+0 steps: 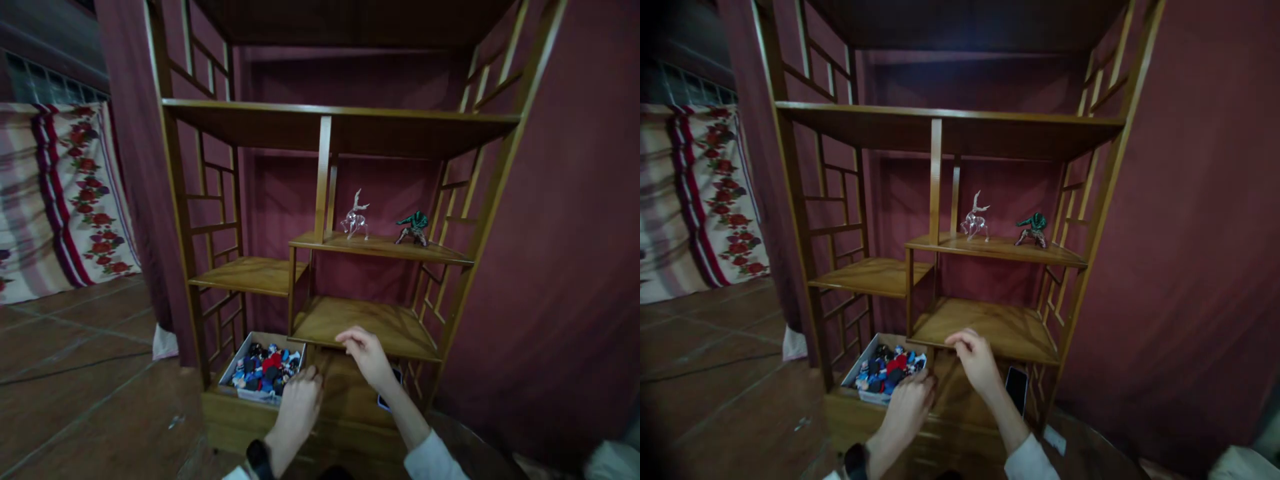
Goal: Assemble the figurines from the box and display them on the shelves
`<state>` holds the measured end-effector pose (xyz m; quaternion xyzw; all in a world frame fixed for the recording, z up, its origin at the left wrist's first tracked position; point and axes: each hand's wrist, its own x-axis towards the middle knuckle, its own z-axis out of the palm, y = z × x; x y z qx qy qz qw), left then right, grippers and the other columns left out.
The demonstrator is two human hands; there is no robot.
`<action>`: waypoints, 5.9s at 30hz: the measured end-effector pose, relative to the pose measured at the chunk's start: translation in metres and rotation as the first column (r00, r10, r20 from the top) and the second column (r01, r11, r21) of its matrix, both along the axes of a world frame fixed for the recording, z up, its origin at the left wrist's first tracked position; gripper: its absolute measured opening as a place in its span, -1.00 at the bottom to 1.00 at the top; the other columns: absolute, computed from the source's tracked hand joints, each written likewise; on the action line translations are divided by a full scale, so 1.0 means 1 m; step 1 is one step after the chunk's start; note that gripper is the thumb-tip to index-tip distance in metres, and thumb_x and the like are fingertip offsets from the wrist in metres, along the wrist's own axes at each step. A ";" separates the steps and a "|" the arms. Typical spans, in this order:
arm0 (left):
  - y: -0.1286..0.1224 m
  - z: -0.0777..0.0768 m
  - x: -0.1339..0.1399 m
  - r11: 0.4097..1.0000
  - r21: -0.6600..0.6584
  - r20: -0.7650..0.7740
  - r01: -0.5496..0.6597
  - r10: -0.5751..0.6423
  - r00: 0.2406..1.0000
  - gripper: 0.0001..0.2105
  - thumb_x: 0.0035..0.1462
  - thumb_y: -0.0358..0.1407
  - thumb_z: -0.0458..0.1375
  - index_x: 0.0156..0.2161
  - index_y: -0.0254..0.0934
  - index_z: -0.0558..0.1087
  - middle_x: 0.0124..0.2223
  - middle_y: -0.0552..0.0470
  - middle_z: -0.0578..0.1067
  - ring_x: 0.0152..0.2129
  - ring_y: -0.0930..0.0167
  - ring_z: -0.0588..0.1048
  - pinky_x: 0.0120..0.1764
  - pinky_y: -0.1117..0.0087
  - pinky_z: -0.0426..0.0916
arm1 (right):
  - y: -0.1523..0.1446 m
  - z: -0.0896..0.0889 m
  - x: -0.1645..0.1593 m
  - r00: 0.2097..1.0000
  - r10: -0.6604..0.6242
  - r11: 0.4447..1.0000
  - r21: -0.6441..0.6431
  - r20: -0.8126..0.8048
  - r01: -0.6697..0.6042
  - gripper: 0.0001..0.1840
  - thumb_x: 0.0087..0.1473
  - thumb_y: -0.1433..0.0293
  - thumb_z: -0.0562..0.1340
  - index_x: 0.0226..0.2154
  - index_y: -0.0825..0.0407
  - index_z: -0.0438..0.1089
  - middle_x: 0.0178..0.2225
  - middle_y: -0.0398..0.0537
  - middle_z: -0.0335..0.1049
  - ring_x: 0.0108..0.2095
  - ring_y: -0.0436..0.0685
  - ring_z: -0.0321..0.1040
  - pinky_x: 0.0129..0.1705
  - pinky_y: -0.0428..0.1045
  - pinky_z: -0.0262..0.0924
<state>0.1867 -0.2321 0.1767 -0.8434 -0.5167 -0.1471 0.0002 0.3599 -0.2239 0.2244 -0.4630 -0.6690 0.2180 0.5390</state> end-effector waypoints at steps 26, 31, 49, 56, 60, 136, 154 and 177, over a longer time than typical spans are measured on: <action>0.122 -0.169 -0.155 0.737 -0.339 0.246 -0.585 0.670 0.701 -0.71 0.12 -0.22 -0.01 -0.15 -0.18 0.50 -0.24 -0.17 0.55 -0.29 0.23 0.51 -0.30 0.35 0.29 | 0.055 -0.271 -0.109 0.980 0.088 0.803 -0.570 -0.178 -0.175 -0.68 -0.03 0.18 0.17 -0.35 0.06 0.47 -0.38 0.02 0.49 -0.39 0.13 0.40 -0.39 -0.03 0.25; 0.165 -0.186 -0.190 0.665 -0.475 0.547 -0.576 0.736 0.399 -0.73 0.05 -0.25 0.05 -0.22 -0.27 0.53 -0.37 -0.10 0.56 -0.41 0.29 0.52 -0.37 0.40 0.31 | 0.092 -0.264 -0.128 0.989 0.144 0.826 -0.545 -0.040 -0.142 -0.74 0.02 0.32 0.10 -0.32 0.01 0.47 -0.35 -0.03 0.50 -0.34 0.12 0.42 -0.31 -0.01 0.28; 0.230 -0.176 -0.224 0.855 -0.419 0.908 -0.304 0.391 -0.153 -0.71 -0.13 -0.21 0.19 -0.31 -0.41 0.50 -0.38 -0.08 0.54 -0.48 0.40 0.48 -0.37 0.39 0.39 | 0.258 -0.268 -0.277 0.635 0.421 0.875 -0.474 0.648 -0.096 -0.69 0.07 0.48 0.13 -0.13 -0.04 0.41 -0.07 -0.02 0.41 -0.06 0.13 0.32 -0.04 -0.03 0.16; 0.232 -0.172 -0.225 0.859 -0.421 0.907 -0.293 0.411 -0.098 -0.67 -0.07 -0.17 0.16 -0.28 -0.42 0.50 -0.36 -0.09 0.53 -0.45 0.40 0.49 -0.36 0.40 0.38 | 0.256 -0.270 -0.285 0.464 0.415 0.899 -0.431 0.783 -0.077 -0.69 0.06 0.43 0.16 -0.09 0.03 0.38 -0.03 0.15 0.28 0.00 0.23 0.21 0.00 0.07 0.10; 0.232 -0.174 -0.224 0.876 -0.406 0.913 -0.259 0.404 -0.064 -0.69 -0.07 -0.19 0.17 -0.28 -0.42 0.51 -0.39 -0.08 0.53 -0.49 0.41 0.48 -0.37 0.40 0.38 | 0.256 -0.272 -0.279 0.497 0.433 0.886 -0.458 0.752 -0.079 -0.75 0.02 0.39 0.19 -0.19 0.05 0.41 -0.06 0.10 0.31 -0.04 0.20 0.24 0.00 0.03 0.10; 0.224 -0.192 -0.137 0.849 -0.527 0.737 0.041 0.431 0.521 -0.83 -0.23 -0.48 0.22 -0.43 -0.28 0.39 -0.47 0.10 0.43 -0.47 0.43 0.40 -0.35 0.45 0.23 | 0.164 -0.241 -0.160 0.699 -0.320 0.775 -0.601 -0.639 -0.194 -0.62 -0.26 0.25 0.37 -0.31 0.01 0.41 -0.40 -0.14 0.46 -0.41 0.04 0.42 -0.33 -0.03 0.36; 0.188 -0.182 -0.130 0.576 -0.425 0.708 0.698 0.692 -0.141 -0.56 -0.12 -0.57 0.18 -0.06 -0.27 0.46 -0.14 -0.06 0.51 -0.27 0.43 0.48 -0.10 0.35 0.32 | 0.168 -0.241 -0.171 0.771 -0.101 0.869 -0.434 -0.628 -0.239 -0.66 -0.12 0.23 0.29 -0.23 -0.01 0.39 -0.25 -0.11 0.45 -0.24 0.09 0.38 -0.19 0.02 0.33; 0.190 -0.186 -0.113 0.654 -0.537 0.639 0.533 0.727 -0.250 -0.82 -0.22 -0.41 0.37 -0.41 -0.40 0.53 -0.39 -0.03 0.56 -0.43 0.48 0.51 -0.19 0.39 0.41 | 0.175 -0.245 -0.164 0.816 -0.227 0.886 -0.460 -0.532 -0.053 -0.63 -0.11 0.18 0.25 -0.21 -0.01 0.39 -0.29 -0.14 0.46 -0.30 0.06 0.37 -0.22 -0.03 0.29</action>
